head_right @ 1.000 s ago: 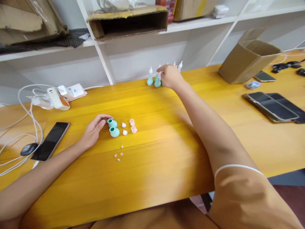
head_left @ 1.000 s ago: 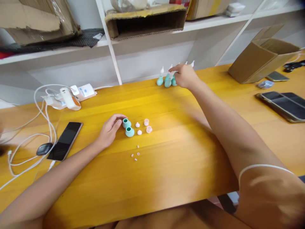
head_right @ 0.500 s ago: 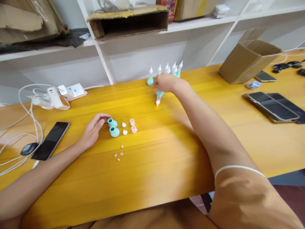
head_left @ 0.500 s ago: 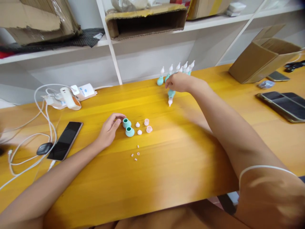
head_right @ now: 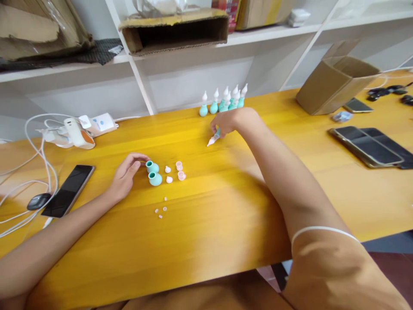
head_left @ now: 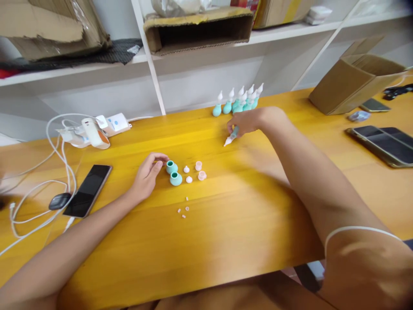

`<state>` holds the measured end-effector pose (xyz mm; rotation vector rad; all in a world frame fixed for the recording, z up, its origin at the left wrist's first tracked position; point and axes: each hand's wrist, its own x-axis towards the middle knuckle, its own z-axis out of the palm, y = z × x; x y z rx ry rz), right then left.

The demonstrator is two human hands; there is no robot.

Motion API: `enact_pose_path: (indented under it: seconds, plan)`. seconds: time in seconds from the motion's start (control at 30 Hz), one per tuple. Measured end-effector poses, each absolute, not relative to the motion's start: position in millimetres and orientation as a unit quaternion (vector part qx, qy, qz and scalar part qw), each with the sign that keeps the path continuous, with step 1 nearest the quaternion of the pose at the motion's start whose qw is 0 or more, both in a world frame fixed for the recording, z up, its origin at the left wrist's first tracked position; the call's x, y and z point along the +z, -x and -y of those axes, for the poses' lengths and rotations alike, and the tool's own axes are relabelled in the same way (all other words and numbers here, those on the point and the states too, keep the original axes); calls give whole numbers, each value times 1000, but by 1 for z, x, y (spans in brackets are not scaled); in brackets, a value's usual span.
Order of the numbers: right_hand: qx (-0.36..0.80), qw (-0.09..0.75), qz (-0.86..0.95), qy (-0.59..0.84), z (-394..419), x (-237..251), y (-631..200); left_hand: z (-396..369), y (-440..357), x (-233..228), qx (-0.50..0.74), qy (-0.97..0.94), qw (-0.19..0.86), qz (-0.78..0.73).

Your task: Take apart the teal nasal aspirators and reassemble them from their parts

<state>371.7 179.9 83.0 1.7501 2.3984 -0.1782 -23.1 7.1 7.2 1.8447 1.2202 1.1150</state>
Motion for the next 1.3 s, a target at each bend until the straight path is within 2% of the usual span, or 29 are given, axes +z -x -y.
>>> enact_pose_path:
  seconds: [0.07,0.1,0.17,0.27,0.33,0.4,0.47,0.53,0.7,0.83,0.97,1.1,1.2,1.3]
  plan:
    - [-101,169,-793,-577,-162,104,-360,-5,24,10,476,-708,279,-441]
    - [-117,160,-812,-549,-150,113,-355,-3,24,13,502,-716,237,-424]
    - [-207,94,-877,-422,-122,126,-341,5,20,26,526,-746,136,-385]
    - [-456,8,-878,-145,-70,123,-313,27,6,52,457,-822,44,-337]
    - [-570,-49,-819,-53,-35,106,-294,43,-5,67,402,-861,34,-310]
    - [-667,-102,-738,-21,-5,84,-278,57,-14,76,397,-879,35,-261]
    - [-745,-136,-653,-23,14,63,-267,65,-19,80,377,-891,61,-247]
    - [-775,-175,-606,-42,23,47,-261,67,-20,80,347,-900,91,-247]
    - [-750,-207,-611,-143,16,45,-263,66,-17,79,336,-898,104,-266]
    - [-655,-288,-660,-229,8,63,-276,68,-15,75,270,-912,27,-308]
    - [-459,-296,-816,-192,9,67,-278,70,-15,69,234,-912,7,-338]
    - [-307,-286,-892,-166,11,53,-272,67,-14,67,229,-905,-29,-358]
    - [-246,-302,-912,-126,5,43,-271,64,-13,66,230,-910,-52,-341]
    - [-238,-282,-926,-76,-4,40,-274,62,-12,66,215,-921,-26,-323]
